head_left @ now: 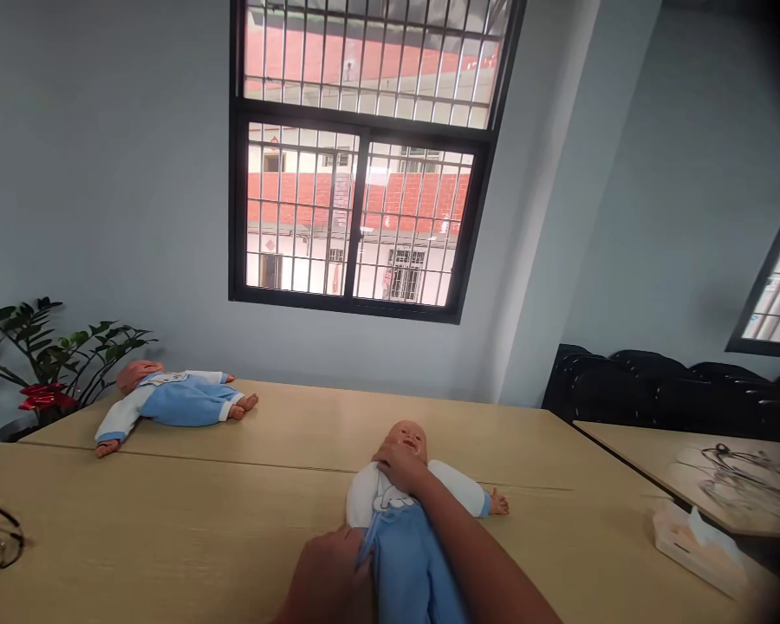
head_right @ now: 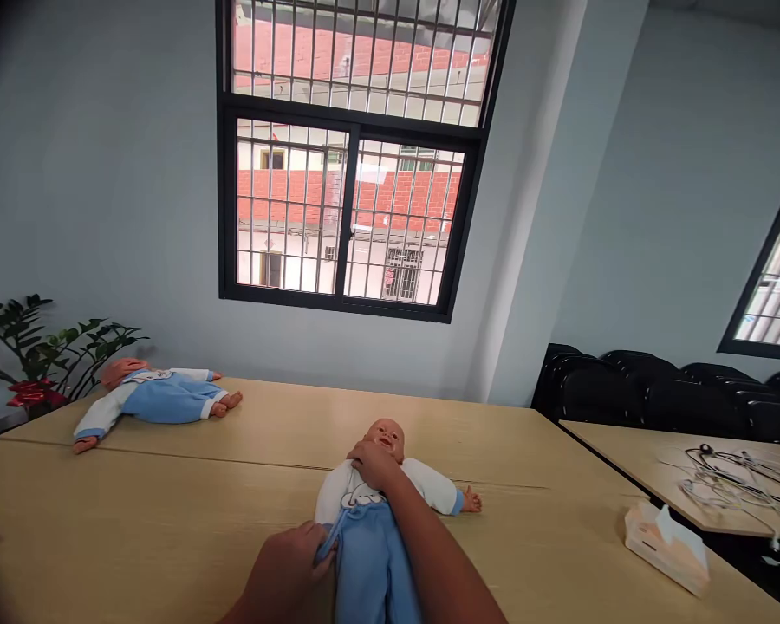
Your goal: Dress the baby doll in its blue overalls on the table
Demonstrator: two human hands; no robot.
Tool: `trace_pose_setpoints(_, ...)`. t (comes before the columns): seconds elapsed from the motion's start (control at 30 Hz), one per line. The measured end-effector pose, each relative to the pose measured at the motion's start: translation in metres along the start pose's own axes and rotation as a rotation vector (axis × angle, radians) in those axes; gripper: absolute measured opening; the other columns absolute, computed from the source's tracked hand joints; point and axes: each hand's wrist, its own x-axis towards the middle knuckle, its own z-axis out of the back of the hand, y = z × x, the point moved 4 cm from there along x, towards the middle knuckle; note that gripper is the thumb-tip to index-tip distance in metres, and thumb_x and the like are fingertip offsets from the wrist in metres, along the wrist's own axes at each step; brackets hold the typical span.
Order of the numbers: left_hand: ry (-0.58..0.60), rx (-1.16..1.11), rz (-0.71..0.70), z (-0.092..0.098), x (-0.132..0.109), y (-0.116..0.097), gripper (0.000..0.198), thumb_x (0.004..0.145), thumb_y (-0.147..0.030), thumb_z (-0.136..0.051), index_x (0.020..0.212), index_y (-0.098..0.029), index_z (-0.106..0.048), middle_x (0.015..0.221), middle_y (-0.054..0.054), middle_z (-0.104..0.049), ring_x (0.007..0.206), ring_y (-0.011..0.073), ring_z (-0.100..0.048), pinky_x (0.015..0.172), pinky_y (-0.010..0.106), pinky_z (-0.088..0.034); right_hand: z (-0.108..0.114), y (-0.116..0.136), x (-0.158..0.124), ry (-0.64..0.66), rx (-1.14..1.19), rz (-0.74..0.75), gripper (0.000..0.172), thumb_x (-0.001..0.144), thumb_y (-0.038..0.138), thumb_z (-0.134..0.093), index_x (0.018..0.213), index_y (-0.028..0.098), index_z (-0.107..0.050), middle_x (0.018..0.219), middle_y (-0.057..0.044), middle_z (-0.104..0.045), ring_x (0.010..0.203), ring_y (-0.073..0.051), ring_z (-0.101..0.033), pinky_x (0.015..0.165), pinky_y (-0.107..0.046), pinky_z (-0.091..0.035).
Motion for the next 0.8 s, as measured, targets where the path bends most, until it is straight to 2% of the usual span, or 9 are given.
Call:
trace_pose_setpoints(0.2, -0.11, 0.089, -0.119, -0.015, -0.013, -0.016, 0.022, 0.094, -0.021, -0.052, 0.1, -0.025, -0.072, 0.104, 0.007, -0.077, 0.095, 0.0267, -0.073, 0.082, 0.035, -0.053, -0.003, 0.006, -0.002, -0.088, 0.061, -0.021, 0.021, 0.09, 0.017, -0.058, 0.092, 0.02, -0.079, 0.1, -0.008, -0.078, 0.101, -0.024, -0.068, 0.087, -0.031, -0.047)
trace_pose_setpoints(0.3, -0.144, 0.097, -0.178, -0.023, -0.016, -0.015, 0.023, 0.093, -0.021, -0.054, 0.104, -0.025, -0.073, 0.106, 0.007, -0.078, 0.093, 0.0244, -0.074, 0.081, 0.031, -0.055, 0.005, -0.002, -0.014, -0.225, 0.11, -0.101, 0.021, 0.094, 0.025, -0.055, 0.097, 0.021, -0.075, 0.106, -0.009, -0.076, 0.104, -0.024, -0.065, 0.093, -0.033, -0.046)
trace_pose_setpoints(0.4, -0.157, 0.049, -0.247, -0.027, -0.015, -0.009, 0.031, 0.092, -0.02, -0.054, 0.116, -0.027, -0.072, 0.111, 0.007, -0.078, 0.093, 0.0234, -0.075, 0.078, 0.029, -0.056, 0.021, -0.033, -0.044, -0.445, 0.138, -0.309, 0.047, 0.106, 0.031, -0.023, 0.107, 0.018, -0.069, 0.115, -0.017, -0.07, 0.111, -0.028, -0.058, 0.1, -0.041, -0.042)
trace_pose_setpoints(0.47, -0.159, 0.015, -0.302, -0.026, -0.012, -0.005, 0.04, 0.088, -0.012, -0.053, 0.12, -0.028, -0.071, 0.115, 0.006, -0.078, 0.093, 0.0221, -0.075, 0.077, 0.027, -0.056, 0.029, -0.058, -0.068, -0.515, 0.166, -0.43, 0.058, 0.105, 0.029, -0.009, 0.104, 0.016, -0.066, 0.112, -0.02, -0.067, 0.11, -0.03, -0.056, 0.1, -0.045, -0.041)
trace_pose_setpoints(0.53, -0.18, -0.002, -0.329, -0.02, -0.005, -0.002, 0.041, 0.087, -0.006, -0.05, 0.115, -0.028, -0.071, 0.116, 0.004, -0.077, 0.092, 0.0201, -0.075, 0.076, 0.026, -0.056, 0.03, -0.079, -0.088, -0.473, 0.223, -0.473, 0.051, 0.103, 0.032, -0.018, 0.095, 0.017, -0.066, 0.103, -0.018, -0.069, 0.103, -0.03, -0.058, 0.095, -0.045, -0.044)
trace_pose_setpoints(0.63, -0.286, -0.032, -0.293, 0.001, 0.015, -0.002, 0.03, 0.095, -0.011, -0.048, 0.108, -0.027, -0.07, 0.117, 0.003, -0.074, 0.091, 0.0184, -0.073, 0.079, 0.028, -0.055, 0.021, -0.094, -0.102, -0.291, 0.354, -0.433, 0.034, 0.094, 0.034, -0.041, 0.091, 0.017, -0.07, 0.098, -0.013, -0.074, 0.095, -0.027, -0.065, 0.089, -0.04, -0.049)
trace_pose_setpoints(0.73, -0.358, -0.144, -0.249, 0.025, 0.046, -0.015, 0.019, 0.097, -0.021, -0.054, 0.11, -0.026, -0.067, 0.122, 0.005, -0.07, 0.102, 0.0211, -0.069, 0.089, 0.032, -0.054, 0.014, -0.096, -0.103, -0.152, 0.467, -0.368, 0.033, 0.087, 0.031, -0.047, 0.1, 0.018, -0.075, 0.109, -0.01, -0.077, 0.102, -0.025, -0.068, 0.094, -0.036, -0.05)
trace_pose_setpoints(0.8, -0.329, -0.216, -0.3, 0.036, 0.07, -0.032, 0.022, 0.092, -0.022, -0.061, 0.113, -0.024, -0.066, 0.124, 0.007, -0.068, 0.117, 0.0258, -0.063, 0.099, 0.038, -0.052, 0.012, -0.097, -0.102, -0.104, 0.509, -0.352, 0.033, 0.084, 0.029, -0.048, 0.097, 0.018, -0.076, 0.109, -0.009, -0.077, 0.103, -0.025, -0.068, 0.096, -0.036, -0.049)
